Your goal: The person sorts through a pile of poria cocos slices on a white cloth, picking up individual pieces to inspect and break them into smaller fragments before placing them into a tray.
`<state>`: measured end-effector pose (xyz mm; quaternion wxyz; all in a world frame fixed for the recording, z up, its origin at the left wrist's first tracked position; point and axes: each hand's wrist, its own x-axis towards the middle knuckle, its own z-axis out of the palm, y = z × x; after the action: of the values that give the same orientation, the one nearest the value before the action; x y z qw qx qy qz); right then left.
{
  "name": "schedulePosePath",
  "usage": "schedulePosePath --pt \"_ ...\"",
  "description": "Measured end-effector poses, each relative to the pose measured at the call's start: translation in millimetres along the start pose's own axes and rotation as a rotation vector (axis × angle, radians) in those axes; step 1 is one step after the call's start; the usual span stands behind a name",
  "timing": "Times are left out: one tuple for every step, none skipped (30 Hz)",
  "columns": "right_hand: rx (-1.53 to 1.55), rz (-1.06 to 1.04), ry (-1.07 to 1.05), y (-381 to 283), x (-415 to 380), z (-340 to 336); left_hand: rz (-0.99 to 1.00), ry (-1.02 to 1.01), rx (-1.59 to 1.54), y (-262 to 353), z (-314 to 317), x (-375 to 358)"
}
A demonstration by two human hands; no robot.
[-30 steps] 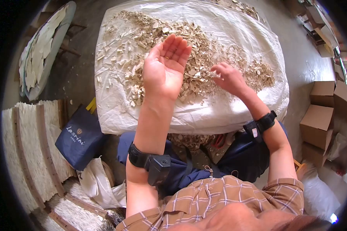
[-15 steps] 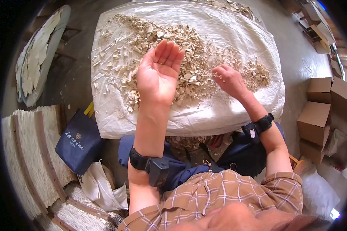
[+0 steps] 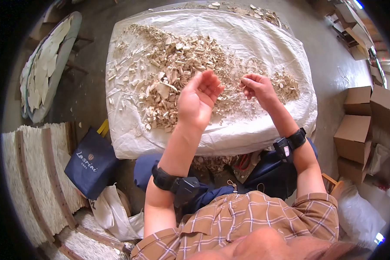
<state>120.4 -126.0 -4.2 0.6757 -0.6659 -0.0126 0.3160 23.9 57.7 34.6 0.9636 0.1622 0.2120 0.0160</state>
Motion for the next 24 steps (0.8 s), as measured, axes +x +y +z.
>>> schedulePosePath --pt "0.001 -0.004 0.003 -2 -1 -1 -0.002 -0.004 0.003 -6 -1 -1" --pt "0.089 0.009 -0.010 -3 -3 -2 -0.033 -0.001 0.063 -10 -2 -2" --pt "0.177 0.021 -0.025 -5 -4 -2 -0.064 0.002 0.124 -14 -2 -3" --pt "0.190 0.022 -0.025 -8 -8 0 -0.060 0.029 0.198 -18 3 -5" --pt "0.192 0.017 -0.025 -12 -14 3 -0.058 0.025 0.202 -22 4 -4" --pt "0.174 -0.014 -0.048 -16 -20 6 -0.039 0.002 0.298 -26 2 -3" --pt "0.153 -0.047 -0.073 -20 -26 9 -0.016 -0.021 0.393 -29 3 -3" --pt "0.129 -0.067 -0.075 -24 -32 12 0.009 -0.004 0.456 -33 5 -4" --pt "0.129 -0.074 -0.078 -28 -38 15 0.015 -0.009 0.459 -36 6 -5" --pt "0.061 -0.124 -0.056 -32 -45 19 0.037 0.004 0.564 -38 8 -7" --pt "-0.006 -0.172 -0.031 -35 -51 22 0.056 0.018 0.669 -39 10 -9" --pt "-0.059 -0.198 -0.036 -37 -56 23 0.071 0.003 0.710 -42 10 -9" --pt "-0.057 -0.201 -0.028 -38 -61 24 0.067 -0.005 0.714 -43 10 -11" --pt "-0.066 -0.225 -0.056 -39 -66 24 0.065 -0.034 0.737 -44 11 -12" --pt "-0.075 -0.249 -0.085 -39 -69 24 0.064 -0.063 0.760 -45 12 -13" --pt "-0.090 -0.250 -0.095 -39 -71 23 0.069 -0.062 0.783 -48 13 -13" --pt "-0.088 -0.253 -0.093 -39 -71 22 0.068 -0.066 0.786 -50 13 -13" --pt "-0.062 -0.276 -0.089 -38 -70 21 0.089 -0.083 0.788 -52 14 -14" --pt "-0.033 -0.298 -0.088 -38 -69 20 0.110 -0.099 0.792 -54 14 -14" --pt "-0.027 -0.301 -0.091 -38 -69 20 0.113 -0.097 0.798 -56 14 -16" --pt "-0.027 -0.297 -0.083 -39 -68 20 0.141 -0.090 0.825 -59 14 -17" --pt "-0.025 -0.295 -0.071 -39 -67 20 0.169 -0.088 0.855 -60 14 -16" --pt "-0.016 -0.301 -0.064 -38 -64 18 0.166 -0.095 0.865 -61 14 -13" --pt "-0.031 -0.300 -0.080 -35 -63 15 0.203 -0.091 0.858 -63 13 -12"
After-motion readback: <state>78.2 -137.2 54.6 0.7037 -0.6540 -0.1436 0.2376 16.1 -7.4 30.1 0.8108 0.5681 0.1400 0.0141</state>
